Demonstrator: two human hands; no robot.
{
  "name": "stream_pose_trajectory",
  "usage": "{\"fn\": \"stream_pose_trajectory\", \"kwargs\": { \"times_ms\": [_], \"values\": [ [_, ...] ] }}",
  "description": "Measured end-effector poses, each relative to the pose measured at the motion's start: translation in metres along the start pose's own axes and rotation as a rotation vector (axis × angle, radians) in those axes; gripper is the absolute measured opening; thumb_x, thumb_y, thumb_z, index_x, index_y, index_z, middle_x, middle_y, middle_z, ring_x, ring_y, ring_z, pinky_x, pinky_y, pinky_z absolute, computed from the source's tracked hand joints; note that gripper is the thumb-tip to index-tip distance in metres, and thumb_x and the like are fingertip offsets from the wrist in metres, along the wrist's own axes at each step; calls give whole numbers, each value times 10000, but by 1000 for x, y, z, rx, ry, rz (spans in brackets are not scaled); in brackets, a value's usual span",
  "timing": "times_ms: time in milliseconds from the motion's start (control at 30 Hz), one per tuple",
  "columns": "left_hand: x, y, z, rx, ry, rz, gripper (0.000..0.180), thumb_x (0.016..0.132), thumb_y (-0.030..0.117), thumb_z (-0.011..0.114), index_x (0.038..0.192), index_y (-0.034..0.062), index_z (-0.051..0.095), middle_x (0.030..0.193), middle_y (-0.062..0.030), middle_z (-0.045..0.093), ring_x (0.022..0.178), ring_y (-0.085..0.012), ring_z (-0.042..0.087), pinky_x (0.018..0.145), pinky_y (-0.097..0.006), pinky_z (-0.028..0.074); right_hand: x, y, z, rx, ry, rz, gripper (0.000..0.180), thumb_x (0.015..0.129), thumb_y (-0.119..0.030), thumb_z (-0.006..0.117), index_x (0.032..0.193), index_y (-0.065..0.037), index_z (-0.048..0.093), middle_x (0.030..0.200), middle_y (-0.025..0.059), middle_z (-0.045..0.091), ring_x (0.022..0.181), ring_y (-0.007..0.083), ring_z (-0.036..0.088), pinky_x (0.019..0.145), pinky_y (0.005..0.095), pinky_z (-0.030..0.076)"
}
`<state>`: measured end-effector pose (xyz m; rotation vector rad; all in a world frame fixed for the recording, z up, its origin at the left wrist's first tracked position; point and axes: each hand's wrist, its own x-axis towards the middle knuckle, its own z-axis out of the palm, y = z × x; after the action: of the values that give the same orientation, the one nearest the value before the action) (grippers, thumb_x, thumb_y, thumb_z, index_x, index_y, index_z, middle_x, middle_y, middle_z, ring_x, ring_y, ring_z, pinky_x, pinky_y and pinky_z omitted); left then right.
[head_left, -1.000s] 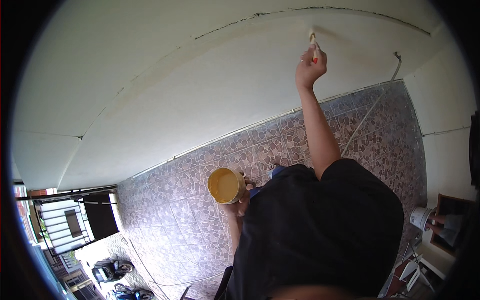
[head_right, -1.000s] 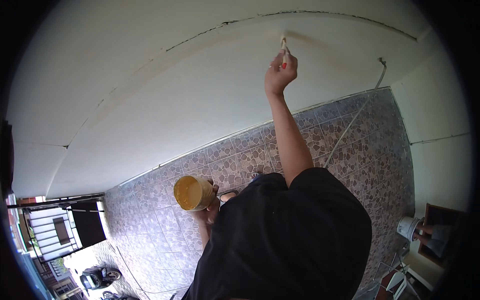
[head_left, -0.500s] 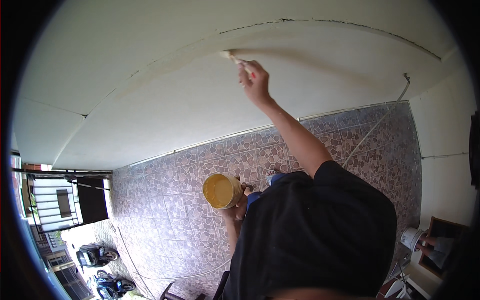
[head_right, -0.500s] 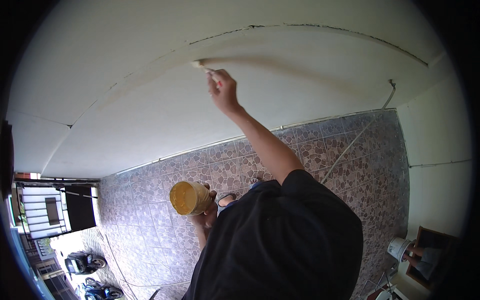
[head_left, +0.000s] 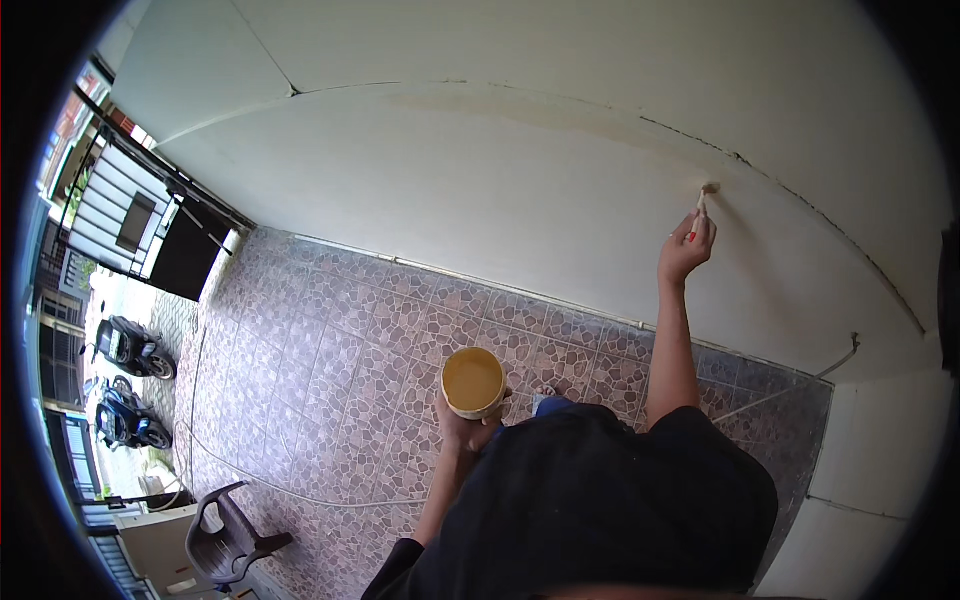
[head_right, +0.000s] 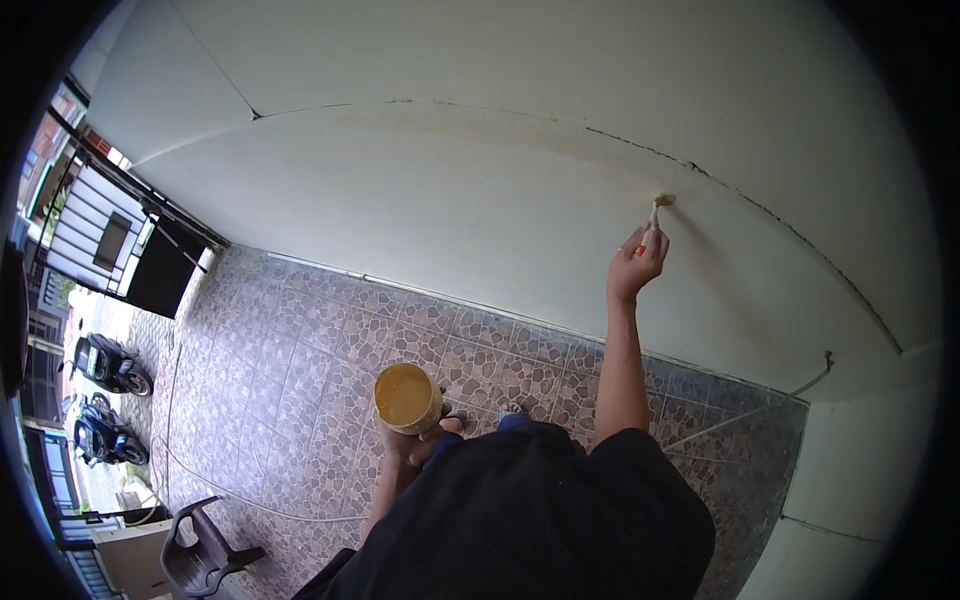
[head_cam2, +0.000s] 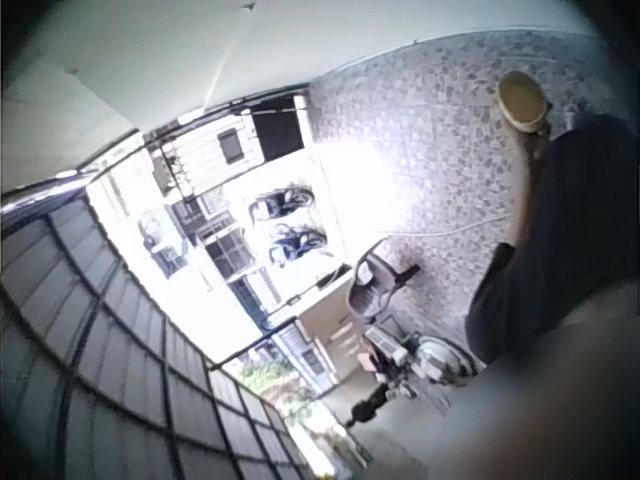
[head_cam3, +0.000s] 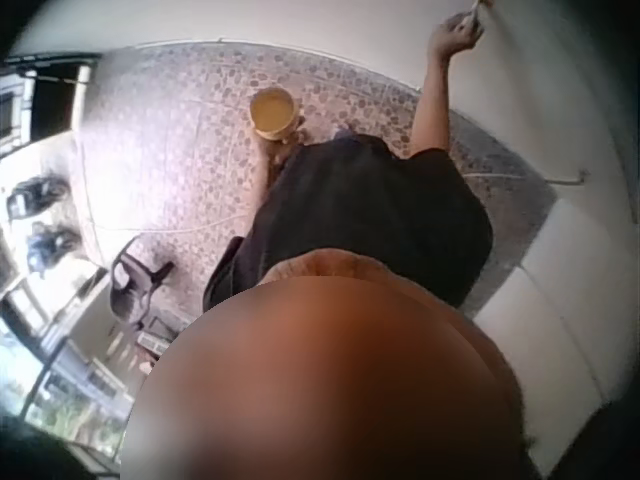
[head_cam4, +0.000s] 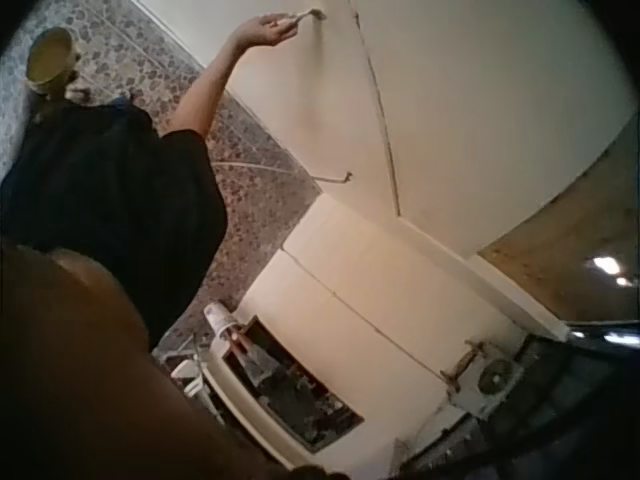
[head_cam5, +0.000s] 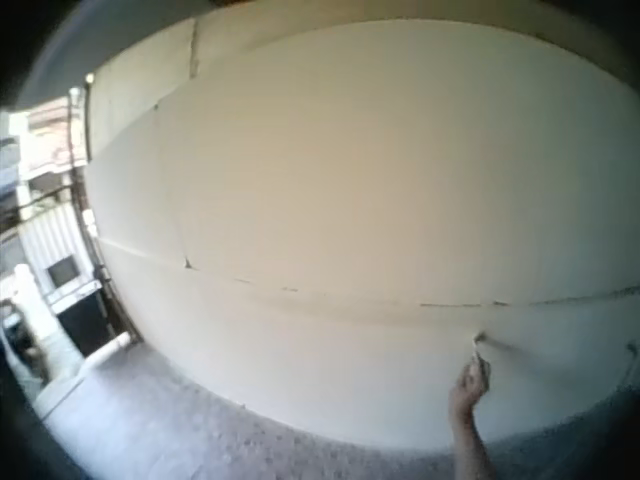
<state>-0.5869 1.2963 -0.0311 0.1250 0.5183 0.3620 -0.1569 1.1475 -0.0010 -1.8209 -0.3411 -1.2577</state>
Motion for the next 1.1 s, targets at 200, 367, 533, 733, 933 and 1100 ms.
{"fn": "stream_pose_trajectory", "kwargs": {
  "times_ms": [200,367,533,733,933,1100],
  "values": [
    [-7,20,3,0,-29,12,568,1053,538,319,1353,115,552,1110,-154,705,872,-370,745,378,-282,448,-54,-89,27,401,-586,206,230,1029,-119,635,1131,75,703,881,104,657,711,218,672,587,321,534],
    [-19,64,-7,35,-91,33,566,1057,537,322,1371,126,550,1146,-137,706,896,-374,741,384,-276,452,-106,-162,5,688,-857,802,284,1024,-207,676,1107,62,718,766,48,643,596,101,611,482,248,478],
    [-35,116,-17,22,-67,40,538,1056,525,338,1353,140,568,1135,-110,710,913,-352,740,396,-277,450,-155,-229,-29,738,-924,1064,269,997,-204,705,1072,54,721,753,51,643,586,105,602,474,252,462],
    [-49,184,-52,74,-60,45,522,1047,512,339,1328,138,572,1107,-109,709,892,-321,735,411,-277,448,-211,-295,-48,819,-997,1249,224,978,-184,708,1032,32,731,775,60,648,579,112,598,466,251,429],
    [-61,243,-83,101,-48,15,523,1044,527,342,1356,168,559,1126,-106,705,910,-364,731,399,-273,455,-241,-350,-60,834,-890,1328,209,965,-191,723,1016,11,739,756,47,650,566,109,603,458,248,422],
    [-74,273,-103,83,-115,-12,552,1045,545,355,1367,140,547,1141,-116,699,932,-373,728,396,-268,459,-267,-374,-74,818,-821,1391,191,948,-187,747,996,-3,739,750,52,664,563,115,620,450,247,419]
  ]
}}
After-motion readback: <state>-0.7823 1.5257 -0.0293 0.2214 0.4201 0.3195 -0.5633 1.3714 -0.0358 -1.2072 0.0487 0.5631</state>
